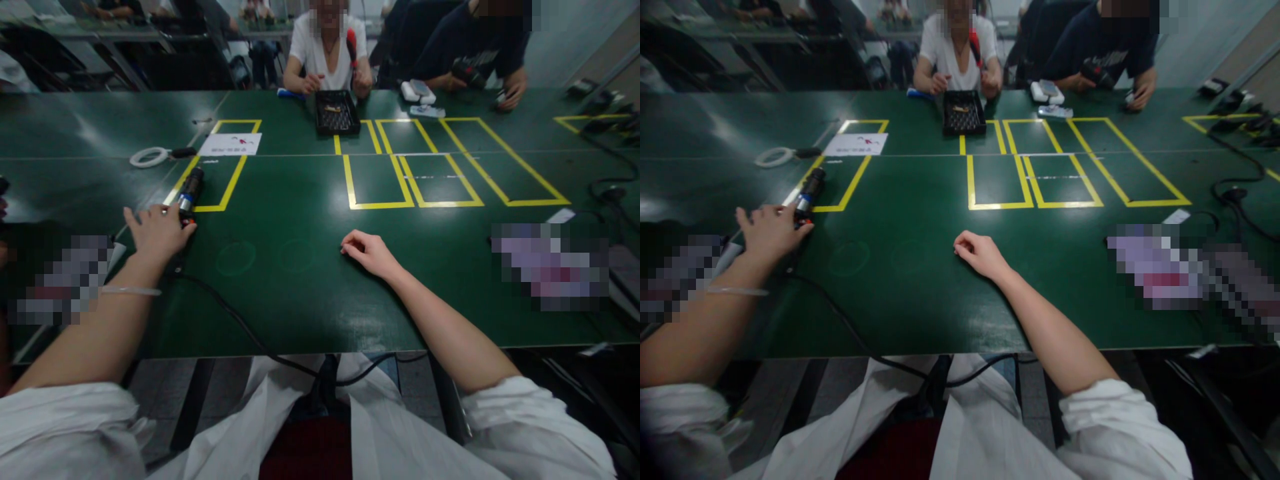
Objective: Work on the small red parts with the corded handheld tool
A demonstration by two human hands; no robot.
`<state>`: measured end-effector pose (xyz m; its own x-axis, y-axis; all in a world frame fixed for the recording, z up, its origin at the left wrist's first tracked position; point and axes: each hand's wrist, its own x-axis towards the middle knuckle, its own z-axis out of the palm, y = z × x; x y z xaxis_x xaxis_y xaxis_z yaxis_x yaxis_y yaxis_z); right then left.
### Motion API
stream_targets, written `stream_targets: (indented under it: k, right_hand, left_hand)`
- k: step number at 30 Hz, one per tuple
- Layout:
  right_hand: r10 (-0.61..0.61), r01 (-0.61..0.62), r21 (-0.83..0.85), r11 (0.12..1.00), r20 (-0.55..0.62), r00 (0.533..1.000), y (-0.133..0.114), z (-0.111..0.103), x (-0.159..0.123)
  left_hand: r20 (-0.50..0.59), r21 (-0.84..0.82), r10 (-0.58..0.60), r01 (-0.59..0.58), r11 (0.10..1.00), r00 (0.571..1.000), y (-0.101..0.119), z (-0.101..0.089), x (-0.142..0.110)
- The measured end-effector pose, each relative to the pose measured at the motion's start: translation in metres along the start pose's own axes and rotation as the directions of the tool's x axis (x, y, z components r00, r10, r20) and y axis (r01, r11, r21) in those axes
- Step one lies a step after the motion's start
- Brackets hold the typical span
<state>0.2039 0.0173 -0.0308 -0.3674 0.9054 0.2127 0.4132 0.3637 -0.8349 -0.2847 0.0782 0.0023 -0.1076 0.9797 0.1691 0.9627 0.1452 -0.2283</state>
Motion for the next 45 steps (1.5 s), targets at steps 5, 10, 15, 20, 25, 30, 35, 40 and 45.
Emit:
stream_targets:
  k: [5, 10, 15, 20, 25, 30, 35, 40, 45]
  right_hand:
    - [-0.002, 0.002, -0.004, 1.000, 0.012, 1.000, 0.000, 0.000, 0.000]
    - [0.003, -0.003, -0.002, 1.000, 0.016, 1.000, 0.002, 0.000, 0.000]
    - [0.005, -0.005, -0.001, 1.000, 0.026, 1.000, 0.001, 0.000, 0.000]
    - [-0.002, 0.003, -0.009, 1.000, 0.027, 1.000, 0.002, 0.000, 0.000]
    - [-0.004, 0.005, -0.022, 1.000, 0.019, 1.000, 0.001, 0.001, 0.000]
    - [-0.004, 0.005, -0.018, 1.000, 0.028, 1.000, 0.000, 0.002, 0.002]
    - [0.008, -0.009, 0.012, 1.000, 0.034, 0.999, 0.000, 0.001, 0.002]
    - [0.009, -0.013, 0.120, 0.993, 0.035, 0.999, 0.002, 0.001, 0.001]
    - [-0.033, -0.004, 0.369, 0.929, 0.094, 0.995, 0.001, 0.006, 0.004]
  left_hand:
    - [-0.032, 0.040, -0.030, 0.031, 0.999, 0.999, 0.012, -0.004, -0.005]
    - [0.037, 0.016, -0.123, 0.123, 0.992, 0.992, 0.011, -0.009, -0.002]
    - [0.101, -0.058, -0.187, 0.193, 0.979, 0.977, 0.005, -0.014, -0.001]
    - [0.119, -0.047, -0.168, 0.175, 0.984, 0.979, 0.008, -0.017, -0.004]
    - [0.133, -0.103, -0.253, 0.268, 0.958, 0.958, 0.008, -0.021, -0.001]
    - [-0.041, -0.203, -0.188, 0.176, 0.963, 0.981, 0.042, -0.040, -0.001]
    - [-0.038, -0.725, 0.173, -0.146, 0.673, 0.984, 0.141, -0.077, -0.029]
    - [-0.021, -0.949, 0.601, -0.206, 0.240, 0.799, 0.230, -0.100, -0.063]
    - [-0.013, -0.997, 0.766, -0.063, 0.036, 0.643, 0.257, -0.091, -0.073]
